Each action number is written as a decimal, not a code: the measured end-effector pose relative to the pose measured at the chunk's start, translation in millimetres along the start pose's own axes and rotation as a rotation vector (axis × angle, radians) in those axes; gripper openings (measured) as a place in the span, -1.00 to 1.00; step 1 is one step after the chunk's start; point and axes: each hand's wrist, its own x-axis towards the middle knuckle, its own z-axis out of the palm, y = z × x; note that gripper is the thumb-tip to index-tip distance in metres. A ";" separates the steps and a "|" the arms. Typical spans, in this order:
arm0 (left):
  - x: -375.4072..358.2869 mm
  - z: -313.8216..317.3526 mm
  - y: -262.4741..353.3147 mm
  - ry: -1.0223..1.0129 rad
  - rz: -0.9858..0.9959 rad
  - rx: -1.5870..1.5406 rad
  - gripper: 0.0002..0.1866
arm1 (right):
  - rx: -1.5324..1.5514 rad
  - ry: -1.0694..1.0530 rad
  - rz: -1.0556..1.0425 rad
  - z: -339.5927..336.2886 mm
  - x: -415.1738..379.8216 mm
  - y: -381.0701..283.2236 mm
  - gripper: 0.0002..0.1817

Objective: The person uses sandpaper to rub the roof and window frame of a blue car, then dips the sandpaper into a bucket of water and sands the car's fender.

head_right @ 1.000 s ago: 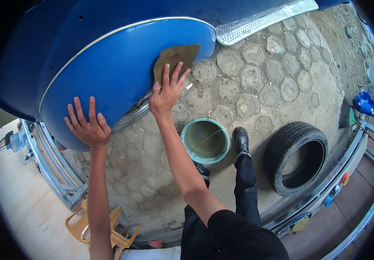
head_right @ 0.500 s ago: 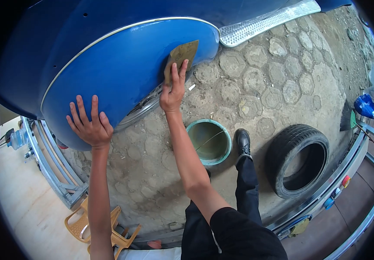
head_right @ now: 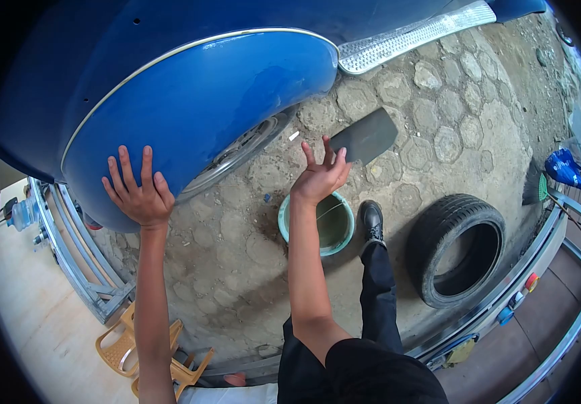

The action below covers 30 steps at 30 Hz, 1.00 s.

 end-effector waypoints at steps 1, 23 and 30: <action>-0.7 0.0 -0.1 -0.004 -0.002 0.000 -0.50 | -0.161 -0.070 -0.071 -2.8 3.2 -1.3 -0.76; -0.6 0.9 0.2 -0.012 -0.027 0.007 -0.51 | -0.978 -0.633 -0.376 37.8 14.0 -26.7 -0.77; -4.1 1.5 0.2 -0.021 -0.054 -0.002 -0.52 | -0.962 -0.514 -0.428 17.2 -0.1 -25.8 -0.70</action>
